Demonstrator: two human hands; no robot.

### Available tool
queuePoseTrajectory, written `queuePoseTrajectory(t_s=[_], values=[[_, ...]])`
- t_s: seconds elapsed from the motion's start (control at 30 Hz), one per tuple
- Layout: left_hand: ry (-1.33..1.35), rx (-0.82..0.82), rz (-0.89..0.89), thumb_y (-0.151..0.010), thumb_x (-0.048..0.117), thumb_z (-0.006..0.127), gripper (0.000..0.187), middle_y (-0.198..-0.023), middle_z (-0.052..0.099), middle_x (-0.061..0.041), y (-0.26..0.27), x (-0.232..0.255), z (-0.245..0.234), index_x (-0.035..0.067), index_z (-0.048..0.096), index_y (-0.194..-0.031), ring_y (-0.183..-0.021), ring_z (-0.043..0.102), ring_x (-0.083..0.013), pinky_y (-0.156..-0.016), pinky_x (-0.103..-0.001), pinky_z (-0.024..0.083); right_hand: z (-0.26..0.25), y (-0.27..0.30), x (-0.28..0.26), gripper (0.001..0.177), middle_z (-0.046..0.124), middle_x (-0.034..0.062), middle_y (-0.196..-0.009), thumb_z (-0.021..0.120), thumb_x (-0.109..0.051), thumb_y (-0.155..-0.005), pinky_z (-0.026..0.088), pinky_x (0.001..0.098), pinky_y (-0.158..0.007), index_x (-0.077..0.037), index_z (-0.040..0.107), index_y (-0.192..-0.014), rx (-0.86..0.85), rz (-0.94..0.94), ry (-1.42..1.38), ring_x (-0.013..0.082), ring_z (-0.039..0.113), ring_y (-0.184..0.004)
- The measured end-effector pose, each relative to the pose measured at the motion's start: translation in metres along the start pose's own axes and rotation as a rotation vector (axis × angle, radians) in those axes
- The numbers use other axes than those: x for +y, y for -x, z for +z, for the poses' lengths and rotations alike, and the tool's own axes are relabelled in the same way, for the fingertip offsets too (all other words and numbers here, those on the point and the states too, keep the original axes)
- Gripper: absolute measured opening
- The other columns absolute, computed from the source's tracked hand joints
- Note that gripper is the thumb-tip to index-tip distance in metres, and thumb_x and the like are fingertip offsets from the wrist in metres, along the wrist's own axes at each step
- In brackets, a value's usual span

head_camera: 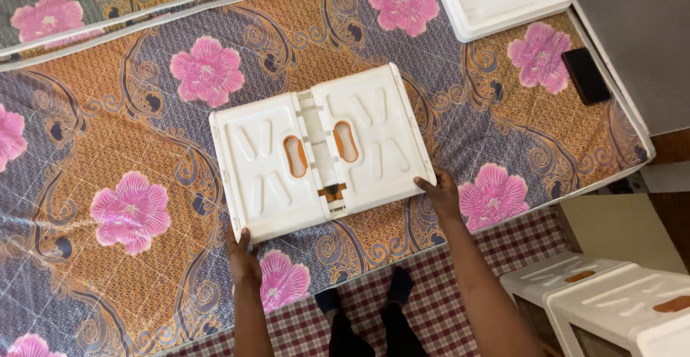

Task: The person assembles a white plastic cooler by hand on a floral-patterned mattress. They remove the lid, place it aside, then fold down the side panels and secure them to form the cooler body.

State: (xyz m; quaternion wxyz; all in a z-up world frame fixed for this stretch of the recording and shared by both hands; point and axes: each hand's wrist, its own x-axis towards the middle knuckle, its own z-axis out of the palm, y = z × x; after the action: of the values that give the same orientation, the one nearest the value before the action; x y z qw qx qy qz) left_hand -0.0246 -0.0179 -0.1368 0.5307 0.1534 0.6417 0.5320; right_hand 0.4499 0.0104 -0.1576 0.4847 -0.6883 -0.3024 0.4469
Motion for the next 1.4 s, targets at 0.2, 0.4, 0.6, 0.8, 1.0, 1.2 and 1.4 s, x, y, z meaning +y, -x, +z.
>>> queuePoseTrajectory(t_s=[0.2,0.4,0.6,0.8,1.0,1.2,1.4], values=[[0.252,0.106,-0.034,-0.095,0.021,0.061,0.059,-0.14,0.058,-0.003,-0.001,0.002,0.013,0.019,0.047,-0.152,-0.124,0.054,-0.0226,-0.099,-0.044,0.046,0.0,-0.006,0.014,0.057,0.065,0.0017,-0.111,0.084,-0.032,-0.08,0.048,0.0326,-0.079,-0.013,0.054,-0.125,0.009,0.166,-0.211,0.0137,0.058,-0.097],[0.332,0.197,0.033,-0.09,0.016,0.074,0.063,-0.132,0.061,-0.007,-0.008,0.004,0.018,0.016,0.051,-0.148,-0.115,0.058,-0.0236,-0.089,-0.037,0.048,-0.011,-0.01,0.005,0.052,0.067,0.0053,-0.106,0.082,-0.037,-0.082,0.051,0.0359,-0.08,-0.011,0.058,-0.119,-0.016,0.349,-0.214,0.0177,0.061,-0.095],[0.448,0.208,0.001,-0.091,0.02,0.078,0.06,-0.13,0.064,-0.01,-0.015,0.015,0.023,0.006,0.054,-0.145,-0.118,0.061,-0.026,-0.1,-0.038,0.051,-0.017,-0.009,-0.018,0.063,0.06,0.0033,-0.091,0.086,-0.047,-0.075,0.047,0.0333,-0.071,-0.004,0.067,-0.118,-0.049,0.419,-0.284,0.0176,0.053,-0.083],[0.681,0.2,-0.18,-0.084,0.022,0.076,0.068,-0.136,0.061,-0.01,-0.027,0.025,0.033,0.01,0.049,-0.144,-0.126,0.058,-0.0307,-0.107,-0.05,0.049,-0.004,0.007,-0.038,0.071,0.063,0.0076,-0.093,0.083,-0.05,-0.075,0.046,0.0316,-0.071,0.002,0.067,-0.121,-0.036,0.457,-0.176,0.0192,0.053,-0.083],[0.701,0.109,-0.221,-0.083,0.029,0.081,0.075,-0.142,0.058,-0.012,-0.033,0.039,0.02,0.006,0.049,-0.147,-0.132,0.055,-0.033,-0.114,-0.049,0.047,0.019,0.062,-0.04,0.076,0.065,0.0138,-0.114,0.082,-0.041,-0.079,0.051,0.0352,-0.082,0.002,0.055,-0.135,-0.11,0.457,-0.575,0.0233,0.06,-0.102],[0.621,0.113,-0.245,-0.082,0.029,0.079,0.078,-0.141,0.057,-0.013,-0.022,0.075,0.007,0.008,0.045,-0.149,-0.131,0.055,-0.0333,-0.115,-0.05,0.046,0.026,0.1,-0.052,0.074,0.068,0.0191,-0.122,0.08,-0.037,-0.079,0.056,0.0421,-0.091,0.002,0.055,-0.137,0.061,0.523,-0.488,0.0293,0.066,-0.108],[0.605,0.093,-0.212,-0.084,0.03,0.078,0.084,-0.148,0.049,-0.018,0.01,0.103,0.002,0.008,0.037,-0.153,-0.137,0.05,-0.0355,-0.118,-0.052,0.044,0.013,0.13,-0.077,0.066,0.071,0.0148,-0.113,0.083,-0.035,-0.076,0.058,0.0403,-0.086,0.004,0.062,-0.126,0.047,0.364,-0.622,0.0261,0.069,-0.101]])
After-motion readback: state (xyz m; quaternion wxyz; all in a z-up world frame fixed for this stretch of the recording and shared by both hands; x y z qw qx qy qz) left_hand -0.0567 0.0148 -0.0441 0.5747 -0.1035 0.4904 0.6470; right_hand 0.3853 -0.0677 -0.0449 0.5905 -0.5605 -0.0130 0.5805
